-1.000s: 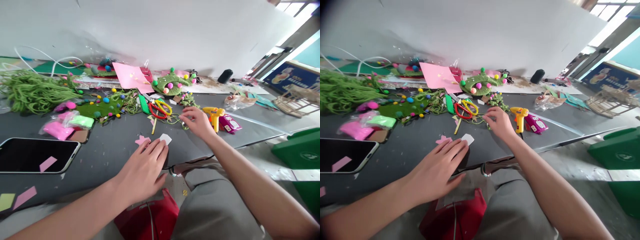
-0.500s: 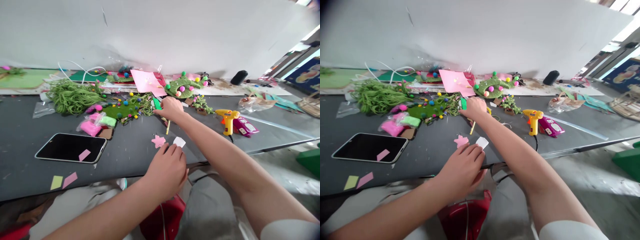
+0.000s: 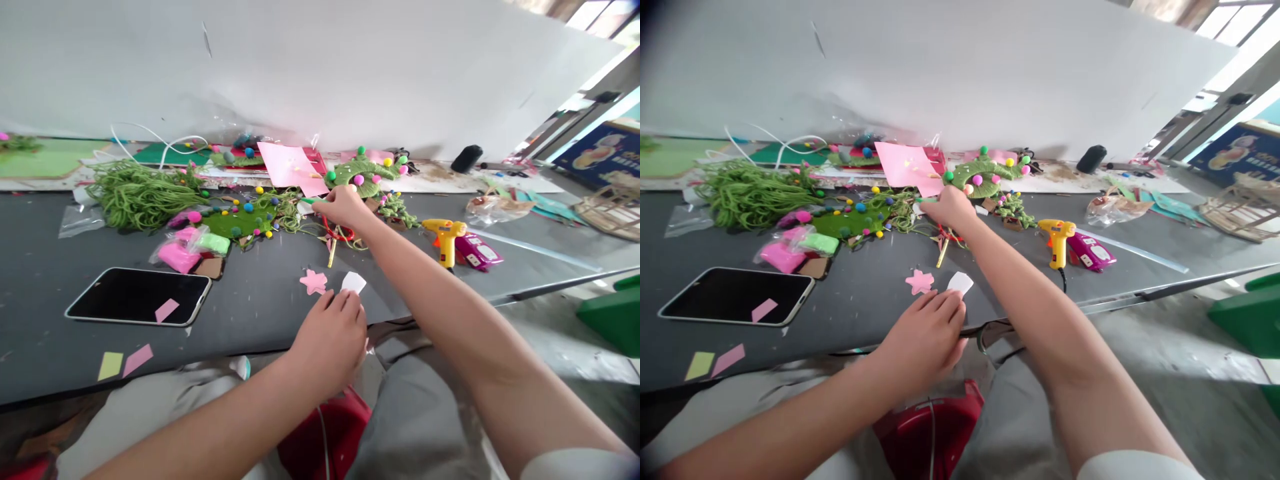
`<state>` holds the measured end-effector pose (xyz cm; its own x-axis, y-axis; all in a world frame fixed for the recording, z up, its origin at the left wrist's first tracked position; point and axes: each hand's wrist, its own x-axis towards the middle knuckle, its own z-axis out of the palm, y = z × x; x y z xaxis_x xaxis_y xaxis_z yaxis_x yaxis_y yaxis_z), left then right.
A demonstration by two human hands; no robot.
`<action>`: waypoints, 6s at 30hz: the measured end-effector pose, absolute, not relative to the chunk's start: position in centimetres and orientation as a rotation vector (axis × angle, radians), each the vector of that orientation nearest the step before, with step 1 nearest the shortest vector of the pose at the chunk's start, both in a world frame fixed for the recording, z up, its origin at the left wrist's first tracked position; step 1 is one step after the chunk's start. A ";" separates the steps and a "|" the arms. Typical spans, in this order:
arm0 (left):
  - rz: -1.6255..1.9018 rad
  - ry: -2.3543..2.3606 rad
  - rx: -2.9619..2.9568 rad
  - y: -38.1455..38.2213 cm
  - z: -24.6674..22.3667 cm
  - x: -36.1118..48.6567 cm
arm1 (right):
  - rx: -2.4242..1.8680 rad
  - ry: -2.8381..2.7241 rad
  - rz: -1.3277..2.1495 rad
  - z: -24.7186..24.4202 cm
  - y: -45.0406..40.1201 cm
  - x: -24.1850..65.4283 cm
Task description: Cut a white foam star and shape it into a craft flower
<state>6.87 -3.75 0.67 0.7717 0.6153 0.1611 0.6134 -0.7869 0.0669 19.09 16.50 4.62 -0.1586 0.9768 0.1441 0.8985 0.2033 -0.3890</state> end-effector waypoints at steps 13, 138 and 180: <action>0.270 1.009 2.876 -3.5 1.0 6.8 | -1.164 -0.958 0.948 5.3 9.1 31.0; 0.213 1.049 2.990 -2.5 0.3 7.2 | -1.326 -2.087 0.401 1.8 1.1 27.9; 0.284 0.991 3.012 -2.3 -0.4 6.4 | -1.324 -1.861 0.975 2.1 3.3 31.1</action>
